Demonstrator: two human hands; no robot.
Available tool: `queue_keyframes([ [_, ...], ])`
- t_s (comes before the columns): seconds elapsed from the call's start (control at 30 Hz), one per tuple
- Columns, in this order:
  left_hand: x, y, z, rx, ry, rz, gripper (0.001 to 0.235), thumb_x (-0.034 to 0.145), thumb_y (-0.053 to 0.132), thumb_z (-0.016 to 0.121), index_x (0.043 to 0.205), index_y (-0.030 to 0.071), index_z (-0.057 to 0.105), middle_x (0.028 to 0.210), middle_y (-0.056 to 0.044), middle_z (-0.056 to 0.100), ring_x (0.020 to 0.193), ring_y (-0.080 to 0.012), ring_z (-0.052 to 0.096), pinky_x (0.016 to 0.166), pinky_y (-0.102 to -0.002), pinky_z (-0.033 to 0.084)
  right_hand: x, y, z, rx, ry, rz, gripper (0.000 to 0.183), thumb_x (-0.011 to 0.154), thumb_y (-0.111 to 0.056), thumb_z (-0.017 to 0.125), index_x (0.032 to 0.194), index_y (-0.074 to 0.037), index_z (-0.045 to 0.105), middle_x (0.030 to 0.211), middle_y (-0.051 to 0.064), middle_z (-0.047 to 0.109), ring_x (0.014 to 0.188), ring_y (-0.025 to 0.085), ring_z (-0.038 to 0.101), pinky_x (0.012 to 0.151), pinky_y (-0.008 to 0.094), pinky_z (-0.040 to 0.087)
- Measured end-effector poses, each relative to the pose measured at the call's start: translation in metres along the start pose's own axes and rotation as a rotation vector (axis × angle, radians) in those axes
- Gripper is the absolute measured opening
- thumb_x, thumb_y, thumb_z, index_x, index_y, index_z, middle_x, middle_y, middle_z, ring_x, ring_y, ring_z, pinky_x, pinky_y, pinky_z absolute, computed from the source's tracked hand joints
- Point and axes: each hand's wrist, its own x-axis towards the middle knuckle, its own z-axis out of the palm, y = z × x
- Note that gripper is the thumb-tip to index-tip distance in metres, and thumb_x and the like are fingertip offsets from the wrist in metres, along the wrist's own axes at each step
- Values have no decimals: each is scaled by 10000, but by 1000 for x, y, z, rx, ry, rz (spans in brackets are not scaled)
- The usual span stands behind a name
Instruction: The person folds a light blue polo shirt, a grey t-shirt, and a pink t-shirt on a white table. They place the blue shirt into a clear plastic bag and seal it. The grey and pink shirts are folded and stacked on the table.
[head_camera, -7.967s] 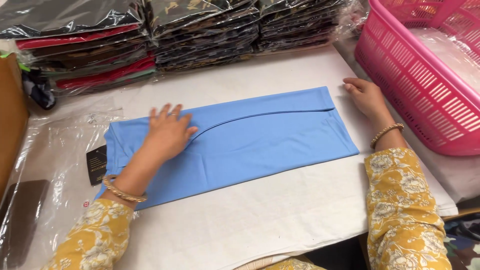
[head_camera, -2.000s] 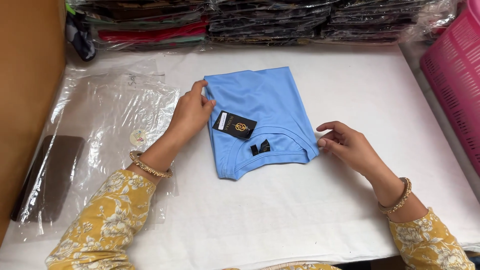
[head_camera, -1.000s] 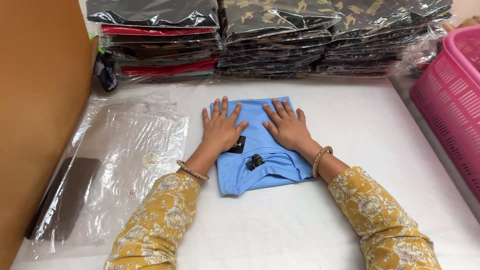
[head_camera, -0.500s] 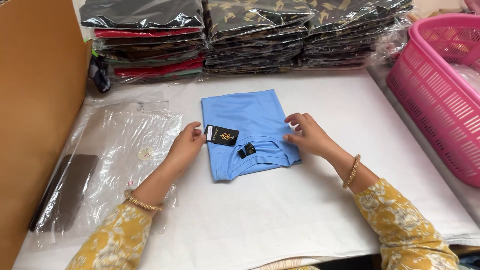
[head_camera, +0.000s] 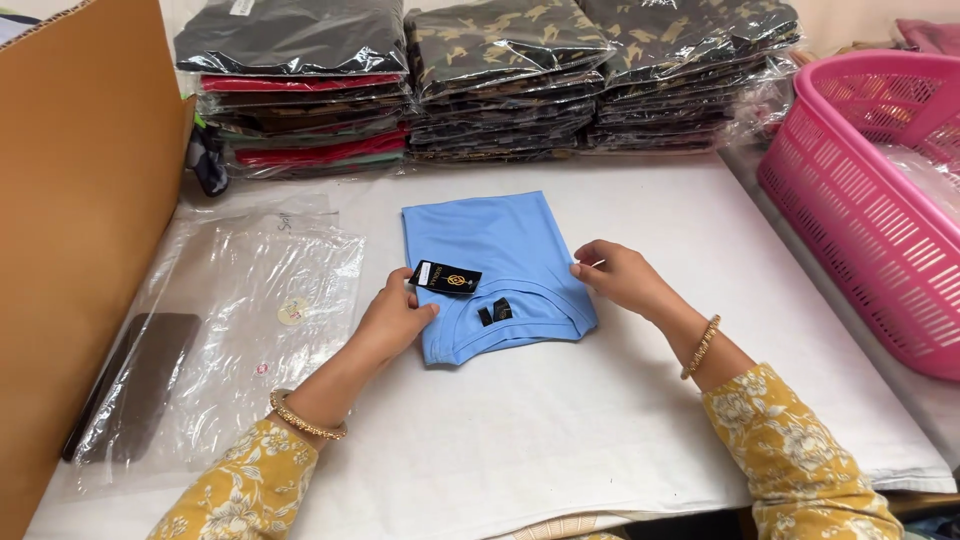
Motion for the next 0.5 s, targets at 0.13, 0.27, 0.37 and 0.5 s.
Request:
queue_keyframes([
  [0.13,-6,-1,14,-218,58,79,992,789,89,780,1560,78,157,1222,-122,523,1044,-218,632,842,-336,576,43,8,29,167,60,272,688,825,-336,817,1374,-35,532,1242,180,659,1095,267,680,924,385,573],
  [0.27,-33,29,4,-271,-58,-235,1030,841,137,744,1605,138,54,1117,-175,677,954,-249,681,809,-364,566,57,20,43,173,27,207,756,769,-275,848,1405,-25,527,1236,224,671,1109,309,688,977,375,528],
  [0.37,-15,-5,20,-336,-32,-47,718,841,152,808,1417,-10,412,1155,-103,680,1000,-149,701,849,-275,578,56,15,41,-101,41,142,664,803,-275,819,1369,-7,598,1239,203,694,1129,313,696,1005,381,533],
  [0.5,-20,12,14,-208,-111,-45,347,860,213,762,1101,-34,716,963,-103,738,835,-152,684,742,-284,538,36,-21,26,-46,58,189,649,859,-223,784,1420,-96,482,1248,203,602,1122,319,633,972,411,529],
])
